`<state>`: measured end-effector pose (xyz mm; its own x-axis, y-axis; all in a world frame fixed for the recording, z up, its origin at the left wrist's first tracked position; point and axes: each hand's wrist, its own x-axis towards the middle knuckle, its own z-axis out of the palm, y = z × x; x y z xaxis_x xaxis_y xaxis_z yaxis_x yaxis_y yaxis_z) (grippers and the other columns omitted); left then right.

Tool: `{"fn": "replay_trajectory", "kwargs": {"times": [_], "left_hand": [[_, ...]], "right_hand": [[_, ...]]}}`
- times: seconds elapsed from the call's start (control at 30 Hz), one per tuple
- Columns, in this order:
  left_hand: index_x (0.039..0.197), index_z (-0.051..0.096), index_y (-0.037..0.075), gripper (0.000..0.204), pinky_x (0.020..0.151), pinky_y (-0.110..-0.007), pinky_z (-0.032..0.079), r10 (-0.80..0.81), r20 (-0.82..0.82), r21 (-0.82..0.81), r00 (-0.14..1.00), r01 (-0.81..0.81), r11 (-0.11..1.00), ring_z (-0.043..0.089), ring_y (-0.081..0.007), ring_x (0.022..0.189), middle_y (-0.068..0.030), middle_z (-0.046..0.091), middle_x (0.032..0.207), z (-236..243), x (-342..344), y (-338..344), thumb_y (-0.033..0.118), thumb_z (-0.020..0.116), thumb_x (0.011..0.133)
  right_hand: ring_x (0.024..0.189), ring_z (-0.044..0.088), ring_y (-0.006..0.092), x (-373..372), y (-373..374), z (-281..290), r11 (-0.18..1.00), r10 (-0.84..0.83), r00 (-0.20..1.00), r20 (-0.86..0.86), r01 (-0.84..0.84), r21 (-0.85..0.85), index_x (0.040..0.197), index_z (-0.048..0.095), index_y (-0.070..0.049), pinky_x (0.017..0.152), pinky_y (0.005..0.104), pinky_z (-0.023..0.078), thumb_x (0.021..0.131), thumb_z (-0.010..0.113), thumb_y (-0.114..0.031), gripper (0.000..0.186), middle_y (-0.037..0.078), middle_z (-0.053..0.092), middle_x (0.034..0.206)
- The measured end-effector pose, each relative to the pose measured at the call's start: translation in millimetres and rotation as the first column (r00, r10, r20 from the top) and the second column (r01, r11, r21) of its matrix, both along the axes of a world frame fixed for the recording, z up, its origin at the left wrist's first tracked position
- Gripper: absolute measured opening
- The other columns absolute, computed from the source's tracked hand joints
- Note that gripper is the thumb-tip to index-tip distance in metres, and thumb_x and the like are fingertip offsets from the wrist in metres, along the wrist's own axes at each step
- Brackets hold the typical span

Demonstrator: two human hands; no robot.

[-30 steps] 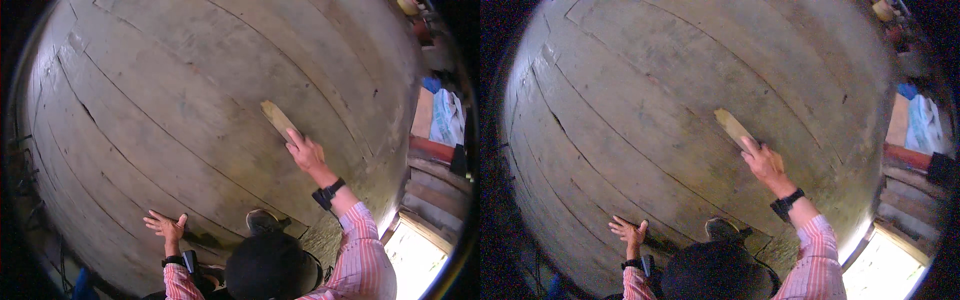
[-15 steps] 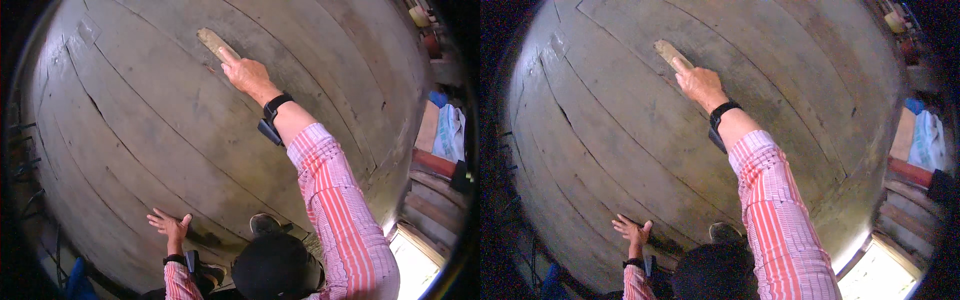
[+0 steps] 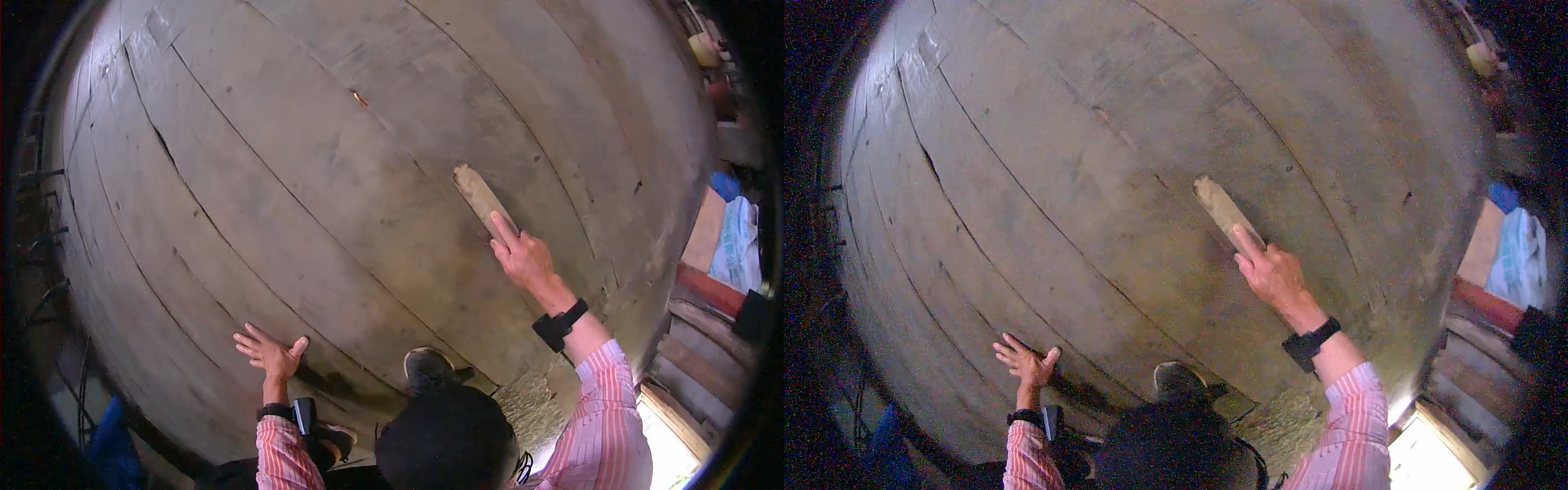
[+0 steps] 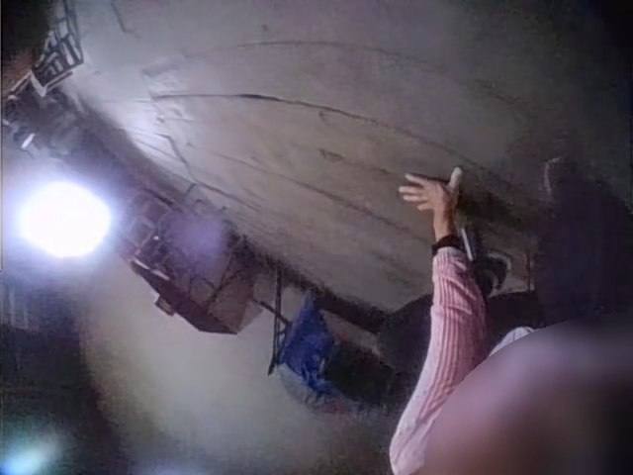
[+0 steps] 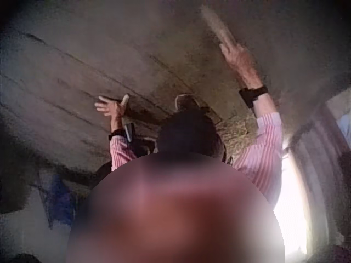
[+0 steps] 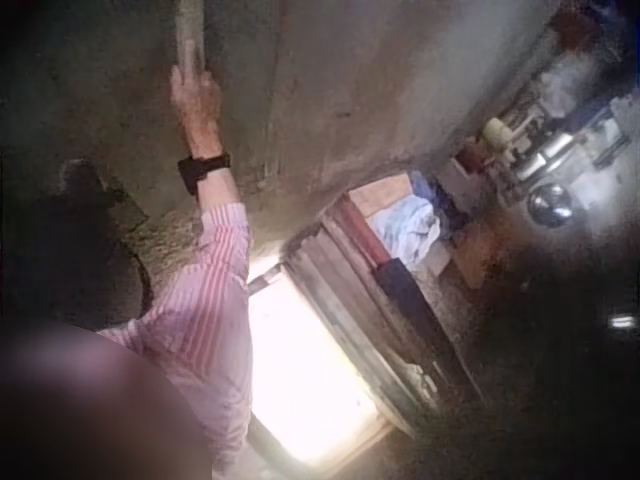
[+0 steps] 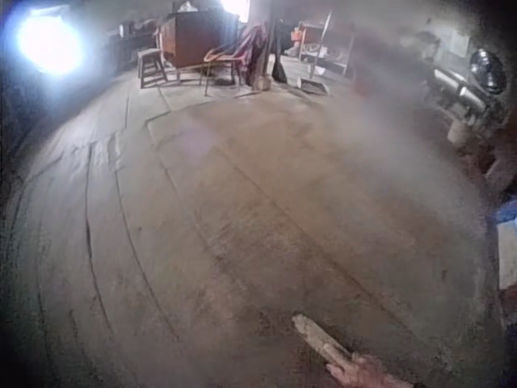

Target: The person kneels on a wooden floor and uses a sanding block to smooth the surface. They move the block back and forth along the grain of the planks, occasionally shifting position to reach different areas.

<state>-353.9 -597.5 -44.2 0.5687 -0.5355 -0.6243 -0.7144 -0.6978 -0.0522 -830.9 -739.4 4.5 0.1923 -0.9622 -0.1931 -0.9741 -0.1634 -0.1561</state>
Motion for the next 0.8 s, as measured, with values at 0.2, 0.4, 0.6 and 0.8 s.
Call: {"fn": "replay_trajectory", "kwargs": {"times": [0.2, 0.4, 0.6, 0.8], "left_hand": [[0.145, -0.012, 0.008, 0.142, 0.103, -0.066, 0.016, -0.027, 0.029, 0.051, 0.999, 0.025, 0.998, -0.011, -0.0468, 0.136, -0.0243, -0.018, 0.148, 4.5, -2.8, -0.5, 0.058, 0.082, 0.05], [0.144, -0.009, 0.003, 0.148, 0.101, -0.069, 0.008, 0.016, -0.053, -0.008, 0.998, -0.016, 1.0, -0.016, -0.0478, 0.135, -0.0285, -0.019, 0.146, 7.9, -0.4, -2.1, 0.074, 0.073, 0.045], [0.144, -0.009, 0.004, 0.146, 0.101, -0.069, 0.009, 0.011, -0.041, 0.015, 0.999, -0.01, 1.0, -0.014, -0.0487, 0.135, -0.0289, -0.018, 0.146, 10.9, -3.4, -8.4, 0.072, 0.074, 0.046], [0.145, -0.01, 0.005, 0.143, 0.101, -0.069, 0.012, -0.016, -0.016, 0.043, 1.0, 0.016, 0.999, -0.012, -0.0491, 0.135, -0.0282, -0.018, 0.147, 9.4, -6.2, -6.4, 0.069, 0.076, 0.049]], "right_hand": [[0.056, 0.061, 0.0362, 86.9, -128.2, -26.8, 0.988, 0.101, 0.984, 0.146, -0.081, -0.134, 0.137, 0.039, -0.023, 0.048, 0.0462, 0.05, 0.088, 0.056, -0.031, 0.053, 0.018, 0.06, 0.064], [0.067, 0.064, 0.0364, 177.9, -260.4, -32.2, 0.984, 0.054, 0.979, 0.198, -0.018, -0.18, 0.134, 0.037, -0.021, 0.057, 0.048, 0.051, 0.09, 0.05, -0.033, 0.048, 0.017, 0.066, 0.074], [0.072, 0.063, 0.0382, 183.6, -253.5, -10.4, 0.999, -0.028, 0.976, 0.216, 0.032, -0.016, 0.139, 0.033, -0.022, 0.065, 0.0506, 0.048, 0.092, 0.043, -0.036, 0.049, 0.018, 0.065, 0.079], [0.061, 0.063, 0.0374, 118.2, -145.4, -10.8, 0.999, 0.014, 0.985, 0.174, -0.008, -0.034, 0.136, 0.034, -0.023, 0.051, 0.0486, 0.049, 0.09, 0.051, -0.034, 0.05, 0.018, 0.063, 0.069]]}}
